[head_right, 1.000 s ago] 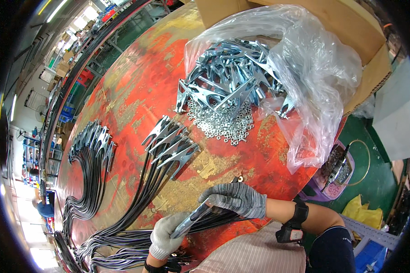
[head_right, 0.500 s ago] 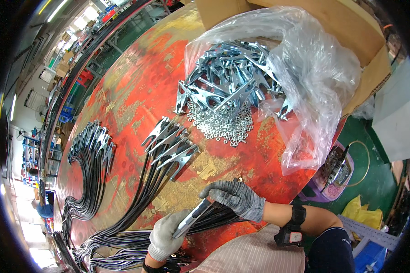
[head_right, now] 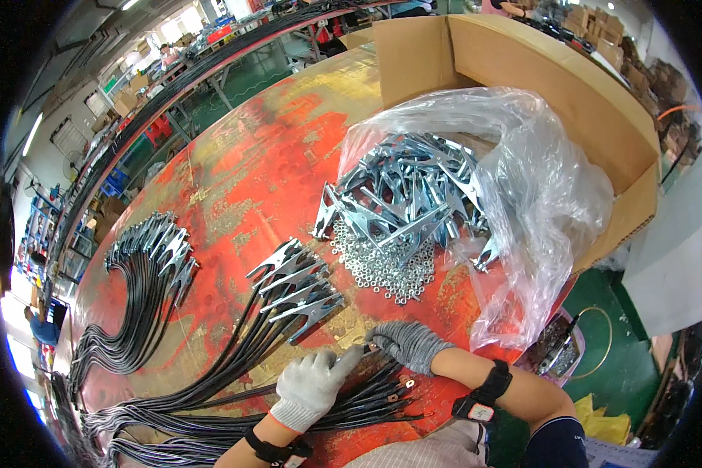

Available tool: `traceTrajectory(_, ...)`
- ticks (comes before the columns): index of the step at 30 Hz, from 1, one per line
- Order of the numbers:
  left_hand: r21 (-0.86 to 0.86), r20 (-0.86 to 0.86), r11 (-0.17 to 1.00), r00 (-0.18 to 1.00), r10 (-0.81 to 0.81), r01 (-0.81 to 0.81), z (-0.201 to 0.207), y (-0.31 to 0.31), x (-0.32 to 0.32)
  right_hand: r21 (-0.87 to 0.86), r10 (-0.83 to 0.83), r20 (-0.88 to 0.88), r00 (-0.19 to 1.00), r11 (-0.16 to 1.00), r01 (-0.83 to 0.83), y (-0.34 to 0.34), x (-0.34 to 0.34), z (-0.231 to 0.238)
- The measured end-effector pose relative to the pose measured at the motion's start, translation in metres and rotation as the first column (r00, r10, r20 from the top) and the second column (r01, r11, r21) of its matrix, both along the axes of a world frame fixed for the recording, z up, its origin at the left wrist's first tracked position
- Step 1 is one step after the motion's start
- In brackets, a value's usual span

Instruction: Manually assemble metal clamps onto the ends of black cables and secure them using a pneumatic screwdriver.

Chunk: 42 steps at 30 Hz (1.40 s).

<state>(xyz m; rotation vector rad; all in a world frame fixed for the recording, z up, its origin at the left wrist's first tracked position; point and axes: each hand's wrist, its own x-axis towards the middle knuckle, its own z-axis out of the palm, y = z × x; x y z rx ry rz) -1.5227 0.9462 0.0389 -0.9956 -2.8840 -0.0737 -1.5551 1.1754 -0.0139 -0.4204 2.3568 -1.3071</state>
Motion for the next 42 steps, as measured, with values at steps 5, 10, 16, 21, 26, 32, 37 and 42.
traceTrajectory(5, 0.011, 0.009, 1.000, 1.000, -0.017, 0.017, 0.000, 0.000, -0.002, 0.441, 0.161, -0.381, 0.910, 0.897, 0.026, 0.002, -0.067, 0.017)
traceTrajectory(10, 0.026, -0.011, 0.999, 1.000, -0.022, 0.022, 0.001, 0.001, -0.003, 0.652, 0.263, -0.382, 0.886, 0.756, 0.058, -0.008, -0.100, 0.010)
traceTrajectory(16, 0.048, -0.027, 0.999, 0.999, -0.025, 0.026, -0.004, -0.003, 0.001, 0.661, 0.306, -0.423, 0.853, 0.748, 0.059, -0.011, -0.100, 0.016)
traceTrajectory(21, 0.073, -0.031, 0.997, 0.999, -0.032, 0.035, -0.010, -0.004, -0.003, 0.516, 0.298, -0.428, 0.853, 0.855, -0.040, -0.003, -0.079, 0.036)
traceTrajectory(26, 0.037, 0.006, 0.999, 0.999, -0.035, 0.035, -0.004, -0.002, -0.003, 0.321, 0.331, -0.311, 0.891, 0.919, -0.229, 0.016, -0.036, 0.042)
traceTrajectory(32, 0.032, 0.022, 0.999, 0.999, -0.043, 0.042, -0.003, -0.001, -0.004, 0.287, 0.334, -0.345, 0.877, 0.927, -0.240, 0.016, -0.027, 0.035)
traceTrajectory(37, 0.038, 0.035, 0.999, 0.999, -0.028, 0.027, -0.004, 0.000, -0.003, 0.329, 0.355, -0.373, 0.857, 0.914, -0.236, 0.015, -0.026, 0.035)
traceTrajectory(42, 0.032, 0.009, 0.999, 0.999, -0.032, 0.031, -0.004, -0.001, -0.002, 0.225, 0.301, -0.475, 0.827, 0.950, -0.217, 0.011, -0.019, 0.018)
